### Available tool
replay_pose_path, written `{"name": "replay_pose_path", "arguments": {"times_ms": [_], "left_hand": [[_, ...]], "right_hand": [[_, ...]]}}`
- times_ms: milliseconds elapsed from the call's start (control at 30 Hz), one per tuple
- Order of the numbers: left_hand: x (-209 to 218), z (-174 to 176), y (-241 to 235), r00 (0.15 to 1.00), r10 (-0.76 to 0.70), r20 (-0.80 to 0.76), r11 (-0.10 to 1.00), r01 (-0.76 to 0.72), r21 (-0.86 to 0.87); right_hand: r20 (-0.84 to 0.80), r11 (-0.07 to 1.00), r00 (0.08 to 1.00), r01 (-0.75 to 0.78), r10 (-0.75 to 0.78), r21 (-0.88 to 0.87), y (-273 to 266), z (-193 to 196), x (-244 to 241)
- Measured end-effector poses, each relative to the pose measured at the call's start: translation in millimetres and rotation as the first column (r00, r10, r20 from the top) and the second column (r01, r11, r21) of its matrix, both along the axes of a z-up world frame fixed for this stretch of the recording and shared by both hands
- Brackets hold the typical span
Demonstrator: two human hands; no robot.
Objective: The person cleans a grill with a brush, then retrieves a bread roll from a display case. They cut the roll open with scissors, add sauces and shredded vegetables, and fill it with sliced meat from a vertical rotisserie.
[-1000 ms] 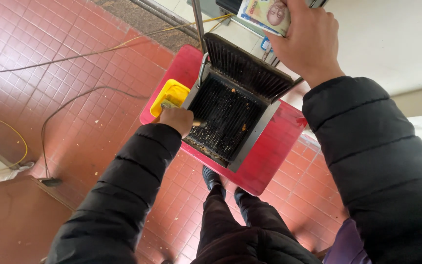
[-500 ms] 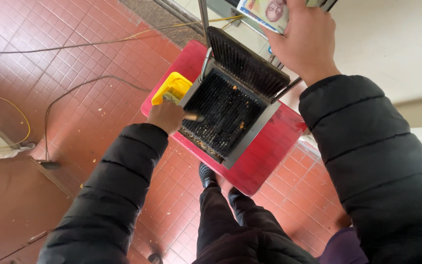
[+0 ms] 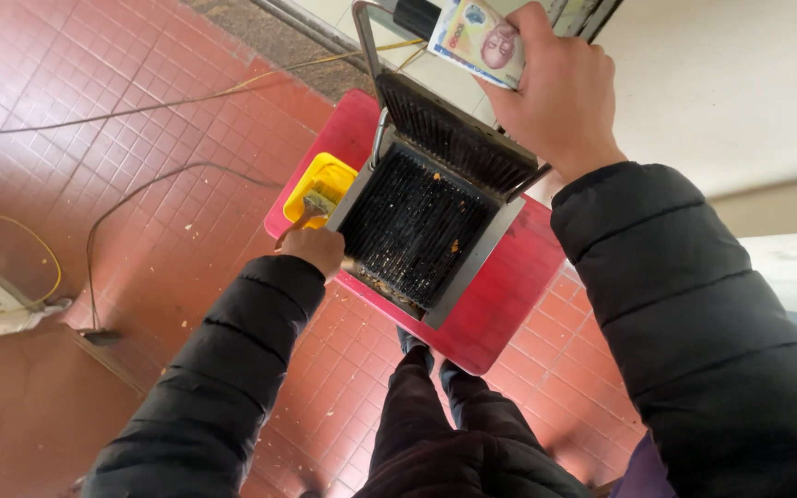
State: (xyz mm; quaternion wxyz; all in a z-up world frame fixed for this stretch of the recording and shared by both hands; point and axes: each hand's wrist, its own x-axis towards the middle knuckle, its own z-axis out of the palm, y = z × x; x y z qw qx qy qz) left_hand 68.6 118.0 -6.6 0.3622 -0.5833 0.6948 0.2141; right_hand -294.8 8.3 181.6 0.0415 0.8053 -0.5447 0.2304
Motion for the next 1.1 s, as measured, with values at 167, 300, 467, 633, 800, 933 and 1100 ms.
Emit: {"name": "replay_pose_path", "arguments": {"times_ms": [167, 300, 467, 633, 800, 933, 1100], "left_hand": [[-34.3, 31.2, -55.6, 0.956, -0.208, -0.205, 0.955, 0.153, -0.254], [-60.9, -34.6, -107.1, 0.856, -0.415, -0.309, 0.814, 0.199, -0.545], [-76.3, -25.4, -113.0, 0.866, -0.417, -0.277, 0.856, 0.271, -0.440], [-68.6, -38.0, -120.4, 0.894, -0.338, -0.293, 0.847, 0.153, -0.509], [-95.5, -48.6, -75.5, 0.889, -0.422, -0.179, 0.720, 0.209, -0.661], [-94.4, -31.0, -68.4, 0.833, -0.422, -0.357, 0.825, 0.189, -0.533], [-98.1, -53.7, -82.4, 0.922, -0.304, -0.240, 0.795, 0.107, -0.597]], "right_hand": [[0.016, 0.999, 0.999, 0.040, -0.041, 0.037, 1.5, 1.0, 2.8], [0.022, 0.999, 0.999, 0.037, -0.038, 0.030, -0.8, -1.5, 1.4], [0.011, 0.995, 0.997, 0.079, -0.080, 0.060, 0.1, 1.3, 1.5], [0.016, 0.994, 0.997, 0.072, -0.074, 0.077, 0.0, -0.8, -0.6], [0.003, 0.991, 0.996, 0.091, -0.092, 0.102, -1.4, -3.4, 0.7], [0.009, 0.987, 0.994, 0.104, -0.106, 0.119, 0.1, 1.5, 3.2], [0.002, 0.985, 0.993, 0.113, -0.114, 0.132, 0.4, 4.2, 3.0]]}}
